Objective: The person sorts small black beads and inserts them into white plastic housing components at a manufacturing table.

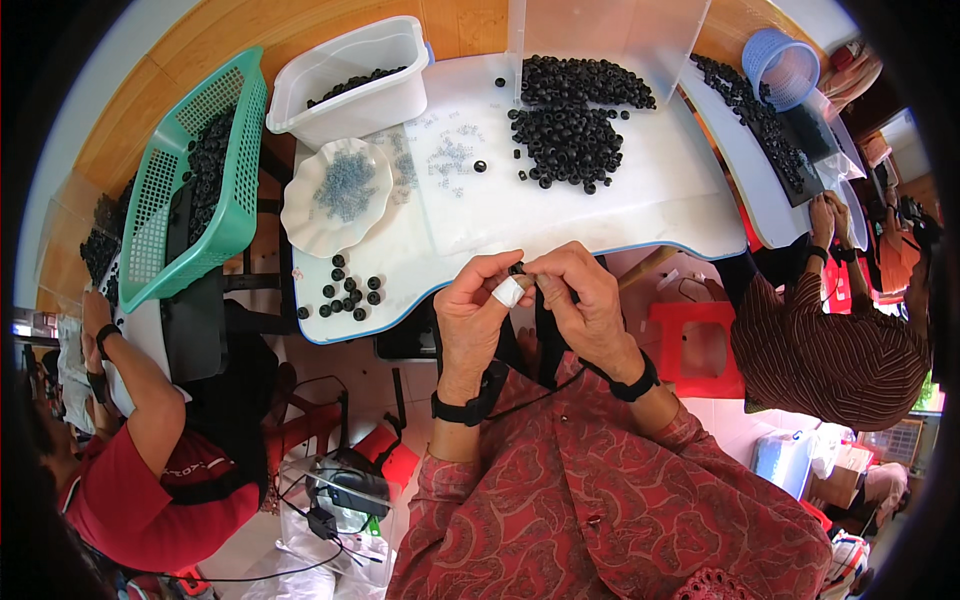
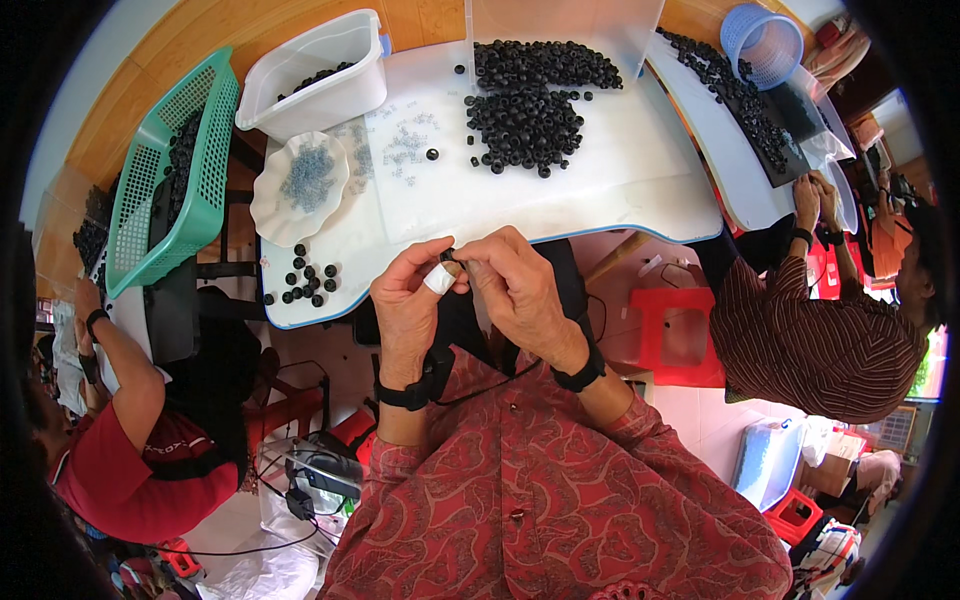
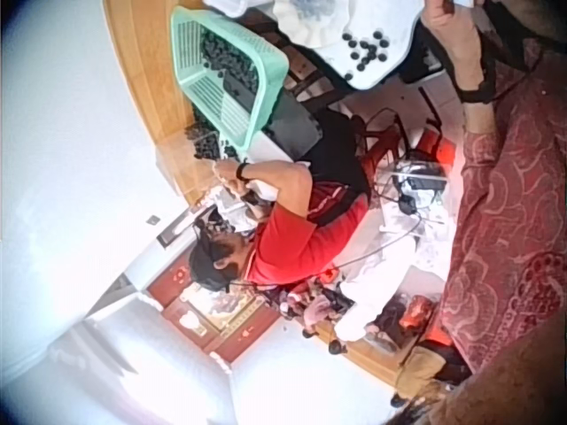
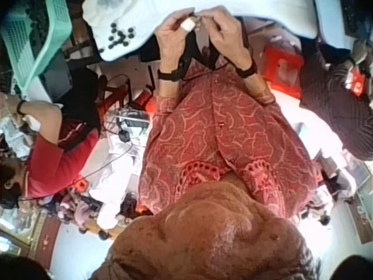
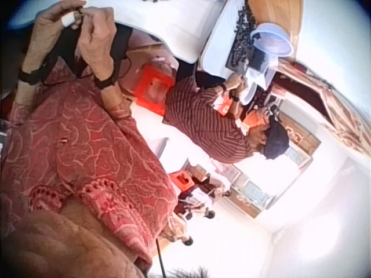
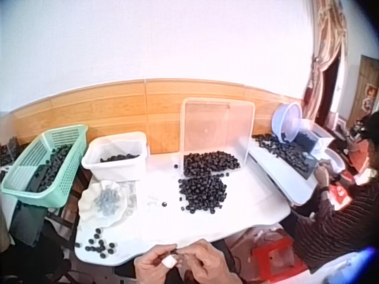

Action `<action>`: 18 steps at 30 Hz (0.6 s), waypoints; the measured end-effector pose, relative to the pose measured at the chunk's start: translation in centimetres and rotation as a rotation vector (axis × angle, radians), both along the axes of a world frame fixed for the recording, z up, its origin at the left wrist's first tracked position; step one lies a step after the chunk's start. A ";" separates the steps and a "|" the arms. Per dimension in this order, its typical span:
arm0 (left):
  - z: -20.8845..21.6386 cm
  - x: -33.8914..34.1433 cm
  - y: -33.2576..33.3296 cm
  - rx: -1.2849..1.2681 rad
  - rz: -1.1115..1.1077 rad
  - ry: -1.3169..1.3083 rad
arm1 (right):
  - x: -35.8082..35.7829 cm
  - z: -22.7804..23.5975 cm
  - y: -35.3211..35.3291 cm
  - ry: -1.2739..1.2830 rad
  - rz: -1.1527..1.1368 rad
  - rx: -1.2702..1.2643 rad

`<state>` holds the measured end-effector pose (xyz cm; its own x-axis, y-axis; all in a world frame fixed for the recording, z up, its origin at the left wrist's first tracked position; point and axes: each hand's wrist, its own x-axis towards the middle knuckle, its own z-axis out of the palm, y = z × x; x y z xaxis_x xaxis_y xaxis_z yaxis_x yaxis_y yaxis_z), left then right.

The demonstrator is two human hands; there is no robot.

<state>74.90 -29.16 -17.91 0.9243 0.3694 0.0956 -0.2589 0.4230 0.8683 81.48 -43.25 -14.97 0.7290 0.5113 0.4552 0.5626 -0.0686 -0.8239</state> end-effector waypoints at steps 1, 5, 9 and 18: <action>0.0 0.0 0.0 0.000 0.000 0.001 | 0.0 0.0 0.0 0.001 0.000 0.000; -0.4 -0.1 0.0 0.021 -0.006 -0.025 | 0.6 -0.7 -0.2 -0.006 0.045 -0.033; -0.9 -0.2 0.0 -0.123 -0.065 -0.062 | 0.0 -0.2 -0.1 0.391 0.156 0.160; -1.1 -0.4 0.2 -0.226 -0.064 -0.079 | 0.1 -0.3 -1.1 0.626 0.115 0.199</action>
